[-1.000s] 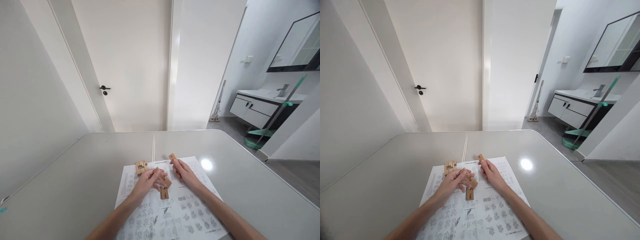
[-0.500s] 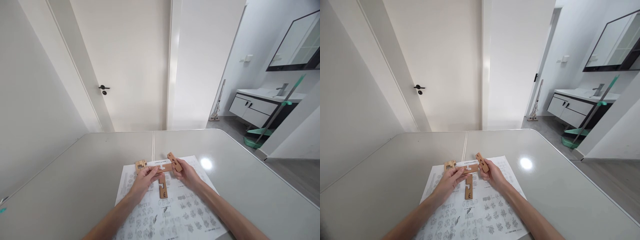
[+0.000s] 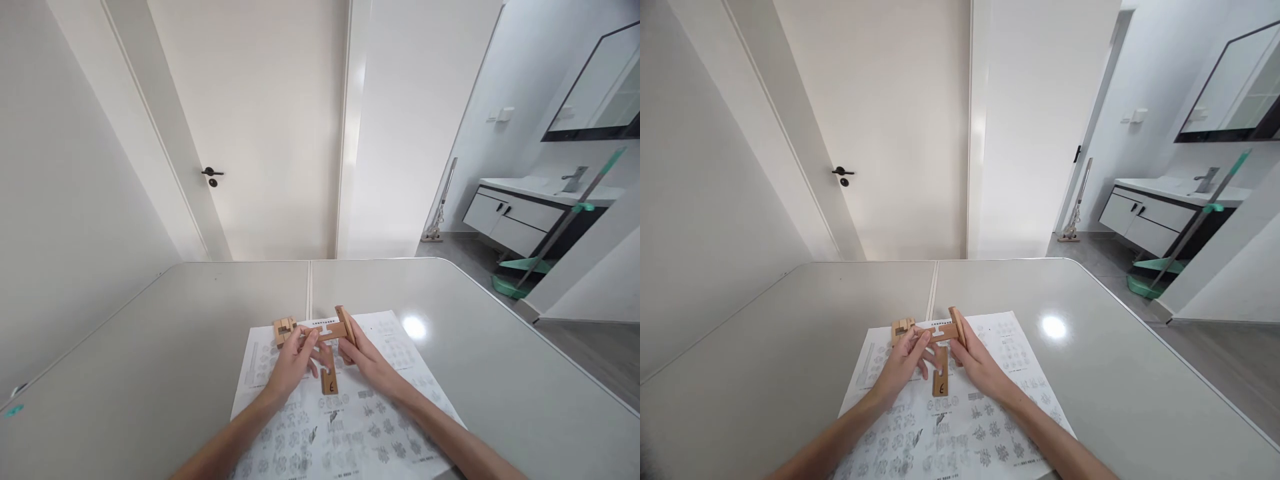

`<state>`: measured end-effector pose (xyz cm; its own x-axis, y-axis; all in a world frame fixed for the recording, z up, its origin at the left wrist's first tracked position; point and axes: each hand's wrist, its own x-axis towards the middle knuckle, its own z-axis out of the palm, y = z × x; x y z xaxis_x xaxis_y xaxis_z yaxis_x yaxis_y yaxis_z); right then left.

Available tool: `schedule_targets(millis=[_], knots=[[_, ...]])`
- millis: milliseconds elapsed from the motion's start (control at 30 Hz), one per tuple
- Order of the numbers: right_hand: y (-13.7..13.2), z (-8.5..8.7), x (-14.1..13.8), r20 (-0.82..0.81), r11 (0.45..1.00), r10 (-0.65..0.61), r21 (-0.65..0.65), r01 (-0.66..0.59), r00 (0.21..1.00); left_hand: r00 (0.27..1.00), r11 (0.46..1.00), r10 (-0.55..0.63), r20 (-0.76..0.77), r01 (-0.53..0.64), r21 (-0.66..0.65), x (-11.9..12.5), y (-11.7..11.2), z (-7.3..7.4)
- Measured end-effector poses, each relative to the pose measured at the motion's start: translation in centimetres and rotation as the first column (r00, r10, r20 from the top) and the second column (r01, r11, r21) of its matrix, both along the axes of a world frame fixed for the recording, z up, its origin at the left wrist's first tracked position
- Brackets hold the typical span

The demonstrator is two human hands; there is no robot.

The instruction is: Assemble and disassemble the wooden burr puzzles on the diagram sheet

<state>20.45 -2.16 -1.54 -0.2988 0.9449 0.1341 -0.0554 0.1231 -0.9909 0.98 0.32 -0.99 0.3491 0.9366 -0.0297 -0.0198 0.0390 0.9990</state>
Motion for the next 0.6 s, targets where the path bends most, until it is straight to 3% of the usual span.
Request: schedule_targets(millis=[100,300,433,500,600], knots=[[0.0,-0.3,0.0,0.102,0.997,-0.055,0.062,0.049,0.993,0.995,0.996,-0.061,-0.081,0.066,0.057,0.1,-0.2,-0.1],[0.3,-0.5,0.1,0.163,0.992,-0.118,0.065,0.109,0.980,0.982,0.988,-0.111,-0.156,0.126,0.089,0.3,-0.5,0.4],[0.7,-0.6,0.3,0.204,0.972,-0.232,0.080,0.220,0.951,0.960,0.973,0.022,-0.281,0.043,0.225,-0.2,-0.1,0.8],[0.9,-0.8,0.5,0.265,0.960,-0.279,0.114,0.257,0.923,0.917,0.941,0.128,-0.377,0.009,0.340,-0.7,0.2,0.7],[1.1,-1.1,0.4,0.369,0.965,-0.256,0.144,0.217,0.894,0.852,0.870,0.247,-0.462,0.015,0.493,-1.4,0.8,0.1]])
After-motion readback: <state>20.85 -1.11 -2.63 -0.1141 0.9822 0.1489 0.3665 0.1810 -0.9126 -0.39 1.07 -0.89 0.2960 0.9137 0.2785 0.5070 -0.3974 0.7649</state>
